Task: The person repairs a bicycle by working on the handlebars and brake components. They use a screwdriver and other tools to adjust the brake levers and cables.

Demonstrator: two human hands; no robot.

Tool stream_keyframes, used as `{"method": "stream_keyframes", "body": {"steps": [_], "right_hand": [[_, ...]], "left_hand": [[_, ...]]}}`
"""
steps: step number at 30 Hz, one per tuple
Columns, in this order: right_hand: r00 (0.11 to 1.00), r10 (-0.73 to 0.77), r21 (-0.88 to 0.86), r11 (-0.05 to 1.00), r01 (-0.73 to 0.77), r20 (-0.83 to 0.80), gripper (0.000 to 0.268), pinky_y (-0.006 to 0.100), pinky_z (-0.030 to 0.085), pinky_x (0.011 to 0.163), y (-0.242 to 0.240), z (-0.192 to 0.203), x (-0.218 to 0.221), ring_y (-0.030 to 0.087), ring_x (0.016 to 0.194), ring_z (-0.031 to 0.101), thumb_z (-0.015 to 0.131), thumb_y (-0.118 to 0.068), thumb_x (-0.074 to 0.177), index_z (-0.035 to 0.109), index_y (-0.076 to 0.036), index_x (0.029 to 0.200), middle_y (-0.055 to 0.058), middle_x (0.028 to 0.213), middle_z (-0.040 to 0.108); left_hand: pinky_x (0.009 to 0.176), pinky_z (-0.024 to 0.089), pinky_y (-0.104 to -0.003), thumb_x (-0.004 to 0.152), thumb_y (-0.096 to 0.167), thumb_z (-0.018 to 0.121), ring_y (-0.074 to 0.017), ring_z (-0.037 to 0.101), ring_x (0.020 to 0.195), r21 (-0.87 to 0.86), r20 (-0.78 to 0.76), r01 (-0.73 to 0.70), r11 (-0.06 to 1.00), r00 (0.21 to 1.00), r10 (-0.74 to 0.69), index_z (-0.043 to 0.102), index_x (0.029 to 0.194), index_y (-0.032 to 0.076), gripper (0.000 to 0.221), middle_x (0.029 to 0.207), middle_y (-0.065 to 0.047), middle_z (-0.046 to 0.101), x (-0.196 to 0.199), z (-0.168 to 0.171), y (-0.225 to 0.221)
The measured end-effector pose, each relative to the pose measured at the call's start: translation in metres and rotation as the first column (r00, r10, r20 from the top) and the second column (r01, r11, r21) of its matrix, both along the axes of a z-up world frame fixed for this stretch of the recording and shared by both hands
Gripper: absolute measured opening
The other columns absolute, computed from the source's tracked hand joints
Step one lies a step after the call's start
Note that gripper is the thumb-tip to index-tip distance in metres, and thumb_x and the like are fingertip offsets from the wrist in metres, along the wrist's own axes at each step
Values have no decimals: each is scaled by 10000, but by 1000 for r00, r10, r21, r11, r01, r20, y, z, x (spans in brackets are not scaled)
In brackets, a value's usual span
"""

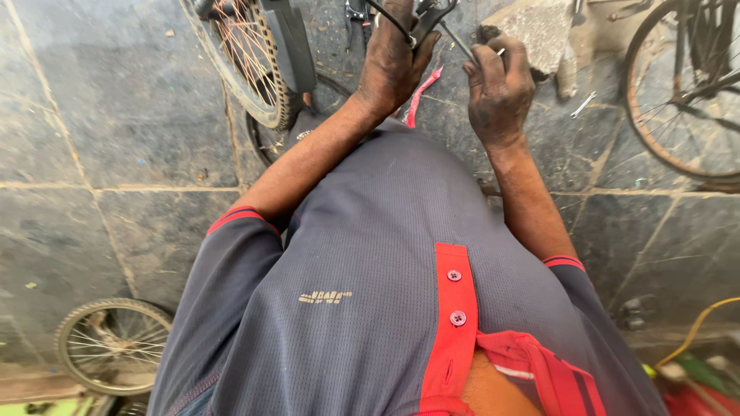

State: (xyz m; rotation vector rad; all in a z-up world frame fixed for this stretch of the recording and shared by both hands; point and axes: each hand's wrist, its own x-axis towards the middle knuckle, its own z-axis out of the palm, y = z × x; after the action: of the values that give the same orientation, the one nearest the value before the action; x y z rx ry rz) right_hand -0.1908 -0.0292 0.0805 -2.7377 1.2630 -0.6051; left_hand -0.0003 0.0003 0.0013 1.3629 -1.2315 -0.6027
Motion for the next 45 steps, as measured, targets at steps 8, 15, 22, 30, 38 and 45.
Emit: {"method": "stream_keyframes", "body": {"steps": [8, 15, 22, 30, 38, 45], "right_hand": [[992, -83, 178, 982, 64, 98, 229, 334, 625, 744, -4, -44, 0, 206, 916, 702, 663, -297, 1112, 696, -70, 1120, 78, 1032, 681], [379, -911, 768, -122, -629, 166, 331, 309, 461, 619, 13, -49, 6, 149, 632, 556, 614, -414, 1041, 653, -88, 1000, 41, 767, 608], [413, -876, 809, -46, -586, 249, 335, 301, 440, 632, 8, -34, 8, 158, 657, 526, 629, -395, 1060, 633, -62, 1030, 75, 810, 586], [491, -763, 858, 157, -488, 419, 313, 267, 487, 613, 4, -25, 9, 136, 659, 565, 639, -348, 1074, 651, -40, 1016, 89, 821, 627], [946, -216, 680, 734, -6, 242, 294, 239, 452, 497, -7, -34, 0, 103, 620, 551, 573, -351, 1110, 688, -89, 1042, 51, 799, 643], [979, 162, 184, 973, -138, -125, 281, 251, 465, 512, -38, -14, -32, 115, 636, 561, 576, -335, 1111, 683, -81, 1056, 60, 829, 653]], "left_hand": [[891, 474, -497, 983, 86, 758, -284, 606, 937, -109, 229, -18, 994, 972, 43, 431, 1329, -6, 486, 1070, -113, 586, 5, -23, -4], [901, 519, -432, 1047, 11, 683, -281, 632, 1019, -126, 203, 44, 991, 979, -18, 490, 1316, 88, 340, 1117, -106, 608, 13, -25, -4], [811, 519, -445, 978, 96, 762, -310, 632, 967, -14, 55, -26, 1000, 998, 27, 511, 1245, 26, 373, 1057, -133, 615, 10, -14, -3], [741, 603, -370, 967, 88, 750, -222, 748, 866, 90, -225, -5, 996, 974, 25, 613, 1135, 31, 224, 978, -100, 722, 4, -13, -11], [654, 597, -316, 954, 80, 738, -145, 716, 759, 115, -234, -31, 993, 971, 57, 677, 1114, 56, 173, 882, -56, 727, 9, -8, -14], [679, 604, -310, 974, 101, 750, -138, 731, 799, 101, -292, -28, 995, 955, 56, 685, 1129, 65, 172, 901, -48, 735, 12, -4, -14]]}}
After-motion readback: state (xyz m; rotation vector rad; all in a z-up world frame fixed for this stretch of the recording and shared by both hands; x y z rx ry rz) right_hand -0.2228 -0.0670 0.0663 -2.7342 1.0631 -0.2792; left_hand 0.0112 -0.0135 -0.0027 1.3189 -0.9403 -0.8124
